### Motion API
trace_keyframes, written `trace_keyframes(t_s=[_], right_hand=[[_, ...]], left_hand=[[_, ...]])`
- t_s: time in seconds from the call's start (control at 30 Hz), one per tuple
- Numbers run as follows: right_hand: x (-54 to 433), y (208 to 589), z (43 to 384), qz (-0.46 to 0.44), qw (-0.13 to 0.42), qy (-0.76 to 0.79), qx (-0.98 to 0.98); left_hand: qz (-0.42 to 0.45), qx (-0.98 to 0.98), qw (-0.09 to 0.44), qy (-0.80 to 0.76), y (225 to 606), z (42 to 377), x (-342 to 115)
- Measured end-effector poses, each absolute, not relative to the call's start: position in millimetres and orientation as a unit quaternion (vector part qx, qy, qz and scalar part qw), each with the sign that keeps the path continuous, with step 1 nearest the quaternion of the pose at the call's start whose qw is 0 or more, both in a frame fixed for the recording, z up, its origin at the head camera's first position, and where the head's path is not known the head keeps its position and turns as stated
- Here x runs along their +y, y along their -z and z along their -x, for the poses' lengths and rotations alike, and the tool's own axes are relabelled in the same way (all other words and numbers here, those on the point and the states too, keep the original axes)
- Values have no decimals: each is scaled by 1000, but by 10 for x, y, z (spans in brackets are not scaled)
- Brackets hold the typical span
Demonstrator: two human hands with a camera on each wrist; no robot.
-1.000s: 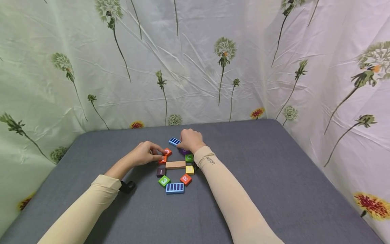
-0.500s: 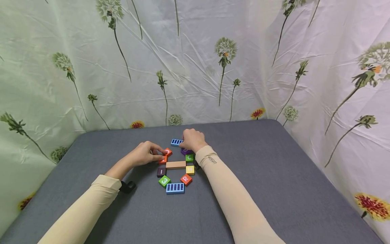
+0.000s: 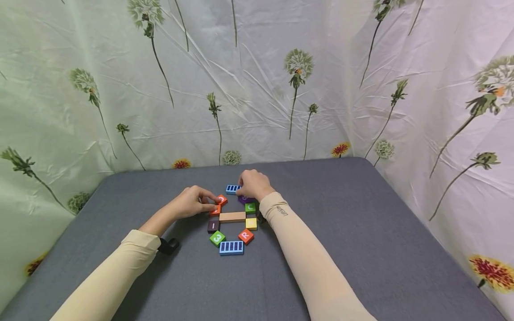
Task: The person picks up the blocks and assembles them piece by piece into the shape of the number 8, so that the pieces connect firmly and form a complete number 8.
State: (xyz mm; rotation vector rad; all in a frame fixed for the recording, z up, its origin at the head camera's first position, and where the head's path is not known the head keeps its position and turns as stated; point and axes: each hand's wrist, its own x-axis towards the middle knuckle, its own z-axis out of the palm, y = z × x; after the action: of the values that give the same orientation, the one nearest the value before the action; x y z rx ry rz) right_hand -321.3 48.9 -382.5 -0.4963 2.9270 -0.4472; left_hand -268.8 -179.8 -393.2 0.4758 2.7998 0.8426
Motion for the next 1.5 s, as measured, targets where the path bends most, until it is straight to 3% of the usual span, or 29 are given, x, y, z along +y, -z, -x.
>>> trace_keyframes(t_s=[0.37, 1.5], right_hand=[[579, 3810, 3239, 198, 109, 189, 956], [718, 3757, 3173, 242, 119, 199, 942]], left_hand=[[-162, 941, 91, -283, 3927, 2693, -1796], [-161, 941, 94, -282, 3924, 2689, -1789]])
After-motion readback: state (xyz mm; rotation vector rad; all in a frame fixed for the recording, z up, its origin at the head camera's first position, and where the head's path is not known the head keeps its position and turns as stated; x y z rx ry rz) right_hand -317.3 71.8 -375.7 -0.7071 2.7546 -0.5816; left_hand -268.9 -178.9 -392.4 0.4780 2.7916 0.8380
